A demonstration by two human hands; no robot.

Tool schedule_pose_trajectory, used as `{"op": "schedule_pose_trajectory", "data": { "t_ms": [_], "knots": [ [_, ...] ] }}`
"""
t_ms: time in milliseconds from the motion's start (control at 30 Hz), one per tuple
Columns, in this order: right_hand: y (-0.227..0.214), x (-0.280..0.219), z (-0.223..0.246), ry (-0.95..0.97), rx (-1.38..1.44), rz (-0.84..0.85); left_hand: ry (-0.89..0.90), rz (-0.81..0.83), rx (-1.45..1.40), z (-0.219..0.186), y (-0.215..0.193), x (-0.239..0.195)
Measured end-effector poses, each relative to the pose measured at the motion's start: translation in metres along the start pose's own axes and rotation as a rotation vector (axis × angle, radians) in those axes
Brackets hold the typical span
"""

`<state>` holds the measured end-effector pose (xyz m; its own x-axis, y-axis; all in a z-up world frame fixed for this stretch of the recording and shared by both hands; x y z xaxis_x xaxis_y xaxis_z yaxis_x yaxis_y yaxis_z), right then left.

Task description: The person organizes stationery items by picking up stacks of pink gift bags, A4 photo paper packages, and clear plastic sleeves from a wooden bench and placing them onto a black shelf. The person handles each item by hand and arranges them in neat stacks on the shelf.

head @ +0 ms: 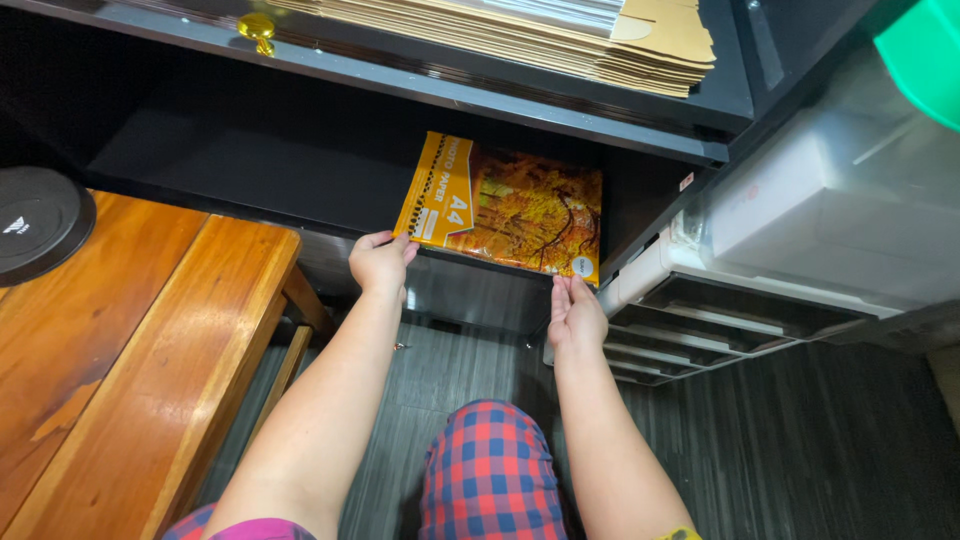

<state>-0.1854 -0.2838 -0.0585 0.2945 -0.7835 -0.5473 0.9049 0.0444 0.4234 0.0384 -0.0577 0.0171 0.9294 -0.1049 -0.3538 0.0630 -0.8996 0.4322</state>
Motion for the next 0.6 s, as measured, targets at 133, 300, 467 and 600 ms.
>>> {"op": "schedule_pose_trajectory", "data": {
  "t_ms": [133,300,467,600],
  "knots": [
    [0.006,-0.008,0.005,0.003,-0.030,-0.003,-0.006,0.005,-0.009,0.003,0.002,0.009],
    [0.010,-0.009,0.006,-0.003,-0.045,0.000,-0.048,0.021,0.025,0.004,0.000,0.013],
    [0.010,-0.012,0.007,-0.009,-0.076,0.001,-0.057,0.031,0.017,0.008,-0.001,0.016],
    [0.013,-0.029,0.012,-0.019,-0.103,0.001,-0.061,0.028,0.042,0.012,-0.002,0.020]
  ]
}}
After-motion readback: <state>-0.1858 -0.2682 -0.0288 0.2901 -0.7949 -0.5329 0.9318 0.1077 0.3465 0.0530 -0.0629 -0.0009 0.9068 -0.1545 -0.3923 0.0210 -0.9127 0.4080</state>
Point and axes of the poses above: each hand's wrist, its own x-axis towards the middle knuckle, its own y-axis out of the palm, z = x × y, the point moved 2 cm from there along x, towards the middle knuckle, and after that the axes turned 12 degrees about -x, right-handed, at the moved point
